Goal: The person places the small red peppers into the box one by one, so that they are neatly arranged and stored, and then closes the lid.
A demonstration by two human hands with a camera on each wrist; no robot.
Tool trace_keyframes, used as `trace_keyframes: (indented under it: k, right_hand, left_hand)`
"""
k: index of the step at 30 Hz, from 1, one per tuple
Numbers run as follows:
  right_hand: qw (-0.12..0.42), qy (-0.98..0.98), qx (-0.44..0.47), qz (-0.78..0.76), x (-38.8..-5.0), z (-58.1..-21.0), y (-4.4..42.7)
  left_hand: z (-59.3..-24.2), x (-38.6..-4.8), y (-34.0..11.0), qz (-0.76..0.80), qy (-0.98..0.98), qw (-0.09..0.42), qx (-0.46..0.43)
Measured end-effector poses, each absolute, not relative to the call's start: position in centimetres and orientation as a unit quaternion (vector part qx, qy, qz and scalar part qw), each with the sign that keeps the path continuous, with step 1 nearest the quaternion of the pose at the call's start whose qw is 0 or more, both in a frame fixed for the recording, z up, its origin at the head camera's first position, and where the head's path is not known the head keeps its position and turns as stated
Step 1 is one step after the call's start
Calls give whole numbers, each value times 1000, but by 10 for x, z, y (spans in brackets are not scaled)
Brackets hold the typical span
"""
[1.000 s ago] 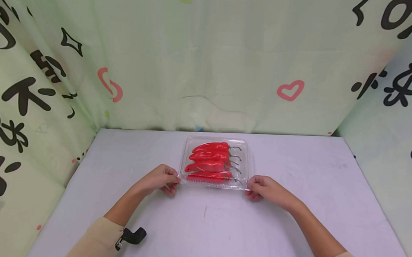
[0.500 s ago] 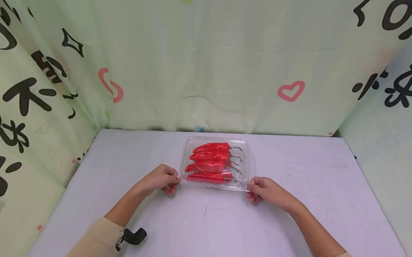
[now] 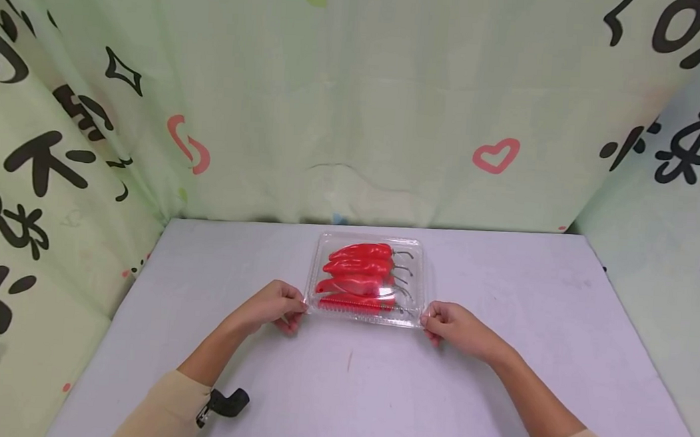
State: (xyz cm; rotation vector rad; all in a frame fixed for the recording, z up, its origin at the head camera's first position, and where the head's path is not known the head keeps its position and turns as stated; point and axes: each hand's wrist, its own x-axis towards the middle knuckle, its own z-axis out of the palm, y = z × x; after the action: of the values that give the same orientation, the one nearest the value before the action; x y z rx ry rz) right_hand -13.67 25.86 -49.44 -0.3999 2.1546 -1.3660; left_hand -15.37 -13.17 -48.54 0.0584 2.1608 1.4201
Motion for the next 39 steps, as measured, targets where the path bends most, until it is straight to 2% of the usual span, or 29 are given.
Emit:
trace_keyframes:
  k: [25,39]
  right_hand:
    - [293,764,-114,-563,-136,-500,261]
    - [290,755,-129,-574,-137,-502,264]
  left_hand:
    - [-480,-151,-132,527,800,285,34]
    - [-479,-149,-134,521,803,286,39]
